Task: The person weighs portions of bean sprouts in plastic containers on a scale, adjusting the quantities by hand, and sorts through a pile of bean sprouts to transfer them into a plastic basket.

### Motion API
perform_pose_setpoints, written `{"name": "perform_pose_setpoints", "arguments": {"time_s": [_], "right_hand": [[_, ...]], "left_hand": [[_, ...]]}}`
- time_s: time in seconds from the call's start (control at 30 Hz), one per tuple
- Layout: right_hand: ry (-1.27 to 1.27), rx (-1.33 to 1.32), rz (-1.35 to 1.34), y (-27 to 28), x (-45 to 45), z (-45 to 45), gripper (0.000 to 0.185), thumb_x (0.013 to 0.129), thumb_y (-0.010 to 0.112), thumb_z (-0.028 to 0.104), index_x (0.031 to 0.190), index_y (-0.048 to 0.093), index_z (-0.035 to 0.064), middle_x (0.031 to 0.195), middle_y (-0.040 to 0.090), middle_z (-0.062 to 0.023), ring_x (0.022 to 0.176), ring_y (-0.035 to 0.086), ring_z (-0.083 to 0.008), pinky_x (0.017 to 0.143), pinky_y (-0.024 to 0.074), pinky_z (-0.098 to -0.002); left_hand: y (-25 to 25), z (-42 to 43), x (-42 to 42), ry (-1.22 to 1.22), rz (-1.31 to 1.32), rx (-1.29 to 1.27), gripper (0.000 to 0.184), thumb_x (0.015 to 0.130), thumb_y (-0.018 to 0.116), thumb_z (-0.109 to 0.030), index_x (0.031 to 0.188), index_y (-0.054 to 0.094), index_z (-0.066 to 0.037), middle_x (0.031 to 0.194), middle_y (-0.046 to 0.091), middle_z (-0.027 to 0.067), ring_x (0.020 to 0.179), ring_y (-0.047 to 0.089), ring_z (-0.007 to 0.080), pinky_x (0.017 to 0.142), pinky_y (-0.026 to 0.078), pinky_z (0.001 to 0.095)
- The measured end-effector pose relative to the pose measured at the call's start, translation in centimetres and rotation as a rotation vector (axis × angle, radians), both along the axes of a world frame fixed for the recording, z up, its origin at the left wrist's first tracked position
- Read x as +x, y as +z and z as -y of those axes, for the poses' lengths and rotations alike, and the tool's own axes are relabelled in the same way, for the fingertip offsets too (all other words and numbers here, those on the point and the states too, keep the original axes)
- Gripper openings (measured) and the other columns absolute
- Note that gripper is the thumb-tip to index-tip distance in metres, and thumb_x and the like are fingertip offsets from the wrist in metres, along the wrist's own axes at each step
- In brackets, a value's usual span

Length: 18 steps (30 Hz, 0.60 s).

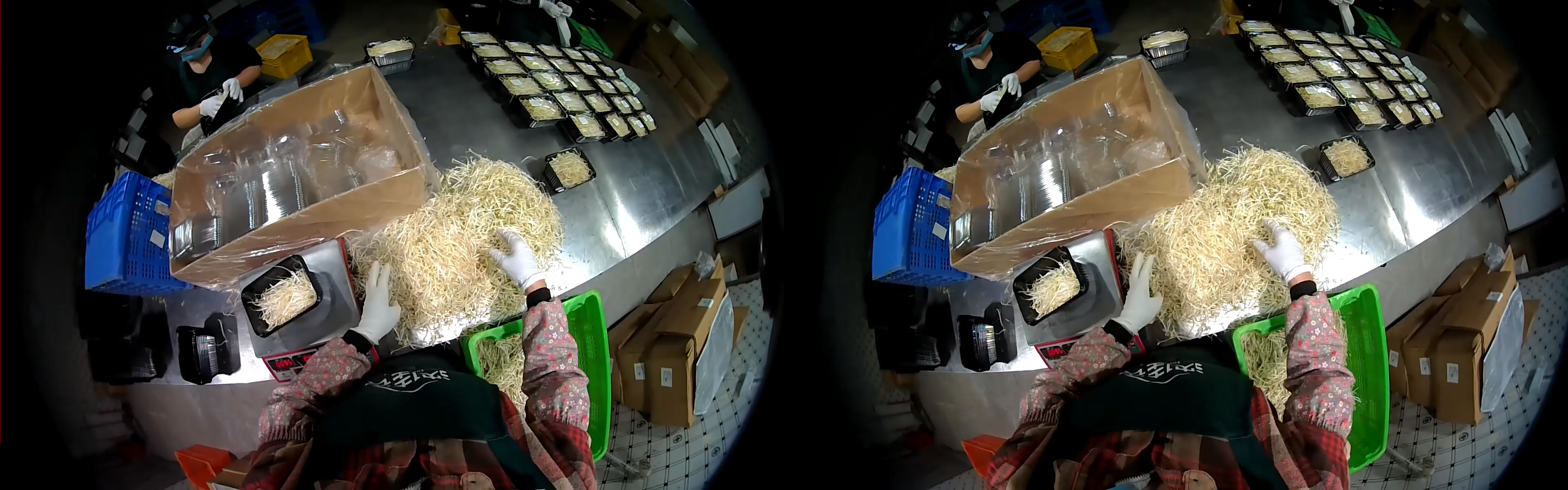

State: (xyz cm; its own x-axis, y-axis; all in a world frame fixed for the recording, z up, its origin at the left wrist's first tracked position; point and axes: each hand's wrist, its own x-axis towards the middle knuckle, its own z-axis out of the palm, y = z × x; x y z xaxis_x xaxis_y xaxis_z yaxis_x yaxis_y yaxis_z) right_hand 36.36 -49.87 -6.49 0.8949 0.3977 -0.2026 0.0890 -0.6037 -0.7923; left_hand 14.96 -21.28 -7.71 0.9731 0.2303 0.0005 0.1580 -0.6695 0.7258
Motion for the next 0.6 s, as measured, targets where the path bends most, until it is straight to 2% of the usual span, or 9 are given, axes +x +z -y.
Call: {"name": "perform_pose_setpoints", "arguments": {"time_s": [0.03,0.1,0.2,0.37,0.43,0.47,0.5,0.57,0.6], "right_hand": [[0.011,-0.047,0.161,-0.3,0.2,0.1,0.063,0.09,0.073,0.03,0.142,0.051,0.0002,0.134,0.061,-0.0233,0.125,0.059,-0.0335,0.103,0.0473,-0.0369],[-0.002,-0.033,0.079,-0.5,0.4,-0.5,0.061,0.09,0.073,0.031,0.139,0.054,-0.0011,0.135,0.061,-0.0227,0.126,0.058,-0.0334,0.105,0.0462,-0.037],[0.058,-0.023,0.131,-0.7,-0.3,-2.1,0.063,0.09,0.073,0.035,0.137,0.055,-0.0036,0.134,0.06,-0.0242,0.127,0.057,-0.0344,0.107,0.044,-0.038],[0.07,0.02,0.184,-1.5,-1.4,-4.4,0.073,0.089,0.073,0.043,0.14,0.051,-0.0035,0.137,0.056,-0.0271,0.132,0.051,-0.0377,0.111,0.0397,-0.0403],[0.123,-0.112,0.32,-2.1,-1.9,-5.5,0.086,0.085,0.073,0.053,0.146,0.045,-0.0019,0.145,0.048,-0.0278,0.139,0.042,-0.0383,0.116,0.0334,-0.0394],[0.194,-0.155,0.199,-2.3,-1.7,-6.0,0.111,0.075,0.076,0.066,0.154,0.032,0.0013,0.156,0.033,-0.0279,0.147,0.028,-0.0398,0.12,0.0259,-0.043],[0.195,-0.156,0.202,-1.5,-2.4,-6.7,0.111,0.075,0.076,0.066,0.154,0.032,0.0013,0.156,0.033,-0.0279,0.147,0.028,-0.0398,0.12,0.0259,-0.043],[0.243,-0.432,0.284,1.0,-4.8,-7.8,0.129,0.064,0.083,0.067,0.158,0.02,0.0035,0.161,0.021,-0.0267,0.15,0.019,-0.0428,0.121,0.0212,-0.0514],[0.264,-0.454,0.342,0.2,-5.6,-7.7,0.148,0.052,0.084,0.073,0.16,0.007,0.0062,0.163,0.01,-0.0275,0.15,0.01,-0.0479,0.119,0.017,-0.0591]], "left_hand": [[-0.9,0.2,-0.9,0.068,-0.028,-0.166,0.082,0.076,0.059,0.005,0.152,0.03,-0.001,0.159,0.021,0.0259,0.148,0.021,0.0405,0.12,0.025,0.0427],[-2.6,0.5,-1.7,0.11,-0.031,-0.17,0.078,0.08,0.059,0.003,0.152,0.03,-0.001,0.157,0.027,0.0244,0.146,0.029,0.0361,0.118,0.029,0.0383],[-3.9,0.8,-2.4,0.234,-0.225,-0.788,0.072,0.09,0.058,0.0,0.155,0.026,0.0,0.156,0.036,0.0167,0.139,0.042,0.0263,0.111,0.039,0.036],[-4.1,0.7,-2.2,0.249,-0.211,-1.098,0.076,0.09,0.061,-0.004,0.156,0.023,-0.001,0.159,0.031,0.0185,0.139,0.042,0.026,0.112,0.038,0.0365],[-1.7,1.1,-1.3,-0.019,-0.169,-0.337,0.086,0.085,0.067,-0.008,0.157,0.02,-0.001,0.161,0.025,0.0208,0.144,0.036,0.0281,0.114,0.034,0.0386],[-0.7,1.0,-0.2,-0.107,-0.108,-0.113,0.098,0.077,0.074,-0.011,0.158,0.018,-0.004,0.161,0.02,0.0227,0.147,0.029,0.0347,0.117,0.029,0.0429],[0.4,0.9,0.6,-0.106,-0.106,-0.113,0.098,0.077,0.074,-0.011,0.158,0.018,-0.004,0.161,0.02,0.0227,0.147,0.029,0.0347,0.117,0.029,0.0429],[2.1,0.6,2.1,-0.38,-0.087,0.385,0.103,0.071,0.077,-0.014,0.158,0.021,-0.006,0.161,0.021,0.0226,0.147,0.025,0.041,0.117,0.027,0.0479],[1.5,0.4,2.8,-0.414,-0.075,0.439,0.106,0.069,0.078,-0.016,0.158,0.021,-0.008,0.161,0.021,0.0216,0.147,0.026,0.042,0.116,0.028,0.0493]]}}
